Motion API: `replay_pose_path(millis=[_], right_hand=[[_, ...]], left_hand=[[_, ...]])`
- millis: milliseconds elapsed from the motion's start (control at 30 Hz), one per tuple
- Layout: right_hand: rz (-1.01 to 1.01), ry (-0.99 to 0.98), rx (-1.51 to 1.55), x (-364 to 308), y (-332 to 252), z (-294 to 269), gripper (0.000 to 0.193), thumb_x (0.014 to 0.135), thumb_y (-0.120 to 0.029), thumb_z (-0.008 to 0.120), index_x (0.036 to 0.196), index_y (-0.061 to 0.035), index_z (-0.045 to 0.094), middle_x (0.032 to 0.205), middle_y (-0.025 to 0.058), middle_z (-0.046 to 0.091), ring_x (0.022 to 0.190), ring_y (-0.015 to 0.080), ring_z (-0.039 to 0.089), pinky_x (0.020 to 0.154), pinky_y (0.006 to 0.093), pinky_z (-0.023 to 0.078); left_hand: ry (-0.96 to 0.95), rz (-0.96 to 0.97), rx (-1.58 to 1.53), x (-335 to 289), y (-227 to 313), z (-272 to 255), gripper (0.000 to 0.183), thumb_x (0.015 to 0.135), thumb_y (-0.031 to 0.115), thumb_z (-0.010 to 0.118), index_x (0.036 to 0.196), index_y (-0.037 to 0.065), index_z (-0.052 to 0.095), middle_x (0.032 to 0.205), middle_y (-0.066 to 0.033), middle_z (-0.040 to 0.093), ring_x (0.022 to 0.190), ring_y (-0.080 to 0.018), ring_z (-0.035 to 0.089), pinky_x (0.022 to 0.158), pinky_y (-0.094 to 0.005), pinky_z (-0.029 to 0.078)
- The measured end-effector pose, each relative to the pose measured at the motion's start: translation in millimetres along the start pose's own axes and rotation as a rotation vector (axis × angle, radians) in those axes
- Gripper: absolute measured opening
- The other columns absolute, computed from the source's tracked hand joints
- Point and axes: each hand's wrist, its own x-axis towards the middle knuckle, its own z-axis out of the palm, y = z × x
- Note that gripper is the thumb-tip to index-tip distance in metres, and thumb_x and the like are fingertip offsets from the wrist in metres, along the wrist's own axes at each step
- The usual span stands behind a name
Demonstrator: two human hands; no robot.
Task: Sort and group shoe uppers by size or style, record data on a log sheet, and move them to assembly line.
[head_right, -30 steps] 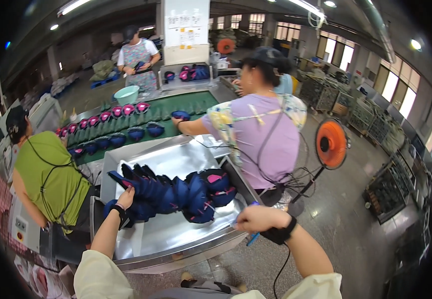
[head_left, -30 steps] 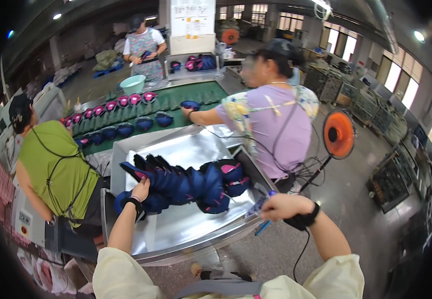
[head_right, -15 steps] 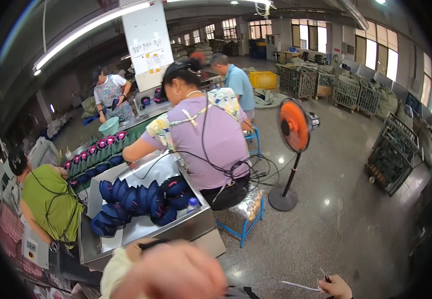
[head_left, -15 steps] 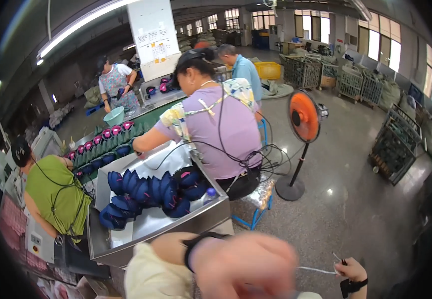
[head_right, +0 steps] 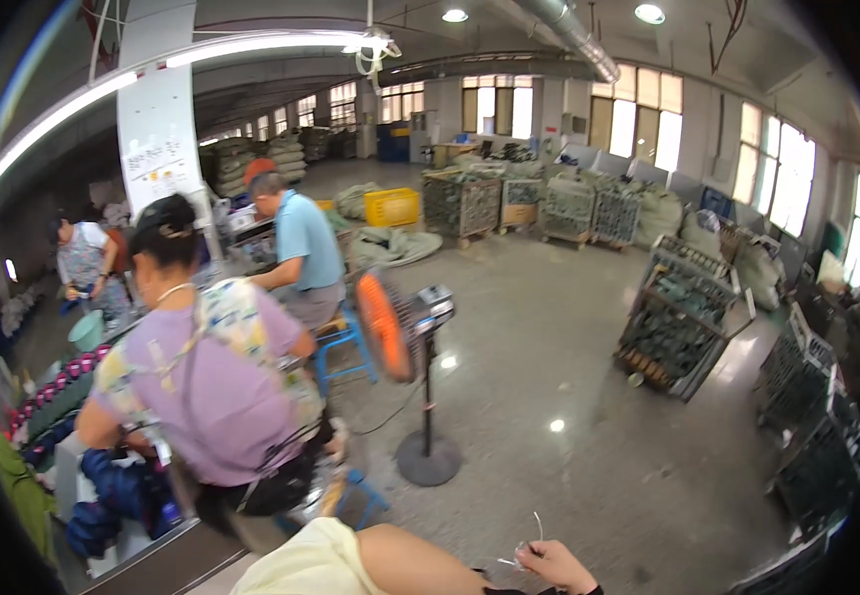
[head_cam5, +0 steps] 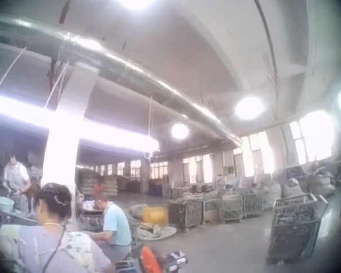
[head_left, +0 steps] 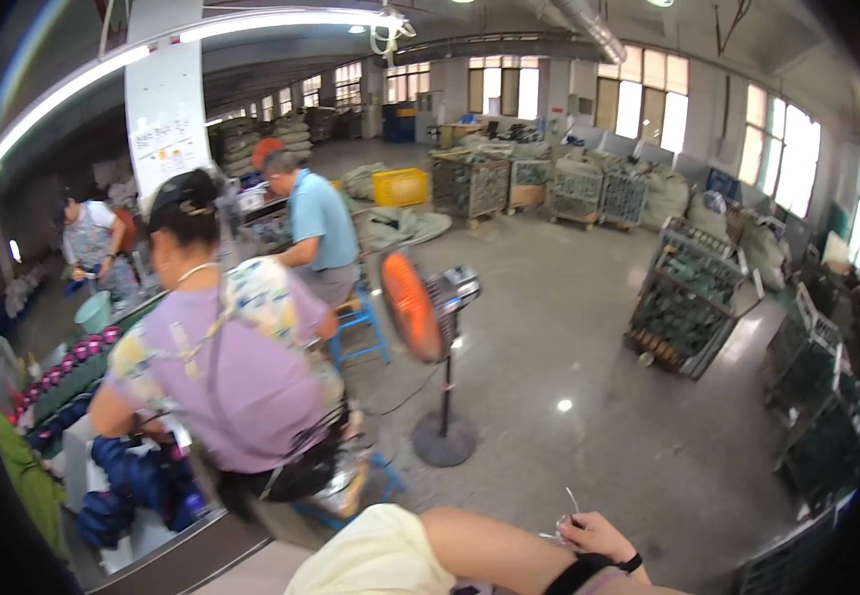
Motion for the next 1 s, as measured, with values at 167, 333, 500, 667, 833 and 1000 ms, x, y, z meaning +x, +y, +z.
replay_pose_path(millis=[167,333,500,667,833,1000], right_hand=[[0.210,0.024,0.443,19.5,-62.2,-123.7,0.022,0.086,-0.021,0.054,0.074,-0.0027,0.057,0.065,-0.0019,0.053,0.062,0.0058,0.046,0.056,0.0240,0.039],[-0.276,0.525,0.349,48.7,-5.5,-212.1,0.020,0.087,-0.014,0.049,0.069,-0.0058,0.055,0.066,0.0000,0.053,0.048,0.0056,0.037,0.043,0.0206,0.028],[-0.319,0.682,0.494,143.0,19.6,-342.0,0.019,0.087,-0.021,0.052,0.093,-0.0033,0.058,0.073,0.0003,0.057,0.049,0.0037,0.039,0.044,0.0174,0.029],[-0.286,0.755,0.619,290.8,-8.5,-459.7,0.029,0.087,-0.020,0.049,0.107,0.0000,0.052,0.075,0.0082,0.062,0.046,0.0084,0.046,0.043,0.0194,0.039],[-0.069,0.224,0.379,495.7,-71.7,-507.5,0.026,0.088,-0.025,0.049,0.090,0.0000,0.057,0.084,0.0063,0.064,0.061,0.0086,0.051,0.045,0.0193,0.036],[-0.074,-0.237,0.565,683.0,-143.3,-506.7,0.019,0.089,-0.020,0.047,0.082,-0.0030,0.053,0.081,0.0091,0.063,0.057,0.0101,0.053,0.042,0.0194,0.035]], left_hand=[[0.379,-0.284,0.409,-101.8,-99.9,-131.5,0.044,0.076,0.013,0.056,0.114,-0.006,0.043,0.108,-0.0193,0.047,0.105,-0.0340,0.045,0.088,-0.0383,0.038],[0.417,-0.952,0.437,-257.2,-256.3,-192.8,0.050,0.082,0.017,0.052,0.126,0.001,0.034,0.105,-0.0149,0.052,0.094,-0.0287,0.051,0.080,-0.0362,0.041],[0.563,-1.262,0.098,-325.1,-332.6,-304.9,0.030,0.088,0.027,0.043,0.091,-0.002,0.053,0.071,-0.0076,0.056,0.066,-0.0210,0.056,0.062,-0.0315,0.045],[1.526,-0.780,-0.432,-396.7,-364.1,-438.7,0.034,0.093,0.024,0.034,0.085,-0.002,0.053,0.081,-0.0123,0.057,0.081,-0.0232,0.058,0.080,-0.0339,0.047],[1.831,-0.449,-0.447,-479.1,-327.9,-560.0,0.035,0.093,0.025,0.033,0.090,-0.003,0.054,0.092,-0.0181,0.060,0.096,-0.0309,0.057,0.085,-0.0382,0.046],[2.082,-0.264,-0.164,-551.3,-280.3,-639.1,0.031,0.093,0.025,0.033,0.094,0.001,0.053,0.094,-0.0154,0.059,0.096,-0.0310,0.057,0.082,-0.0394,0.047]])
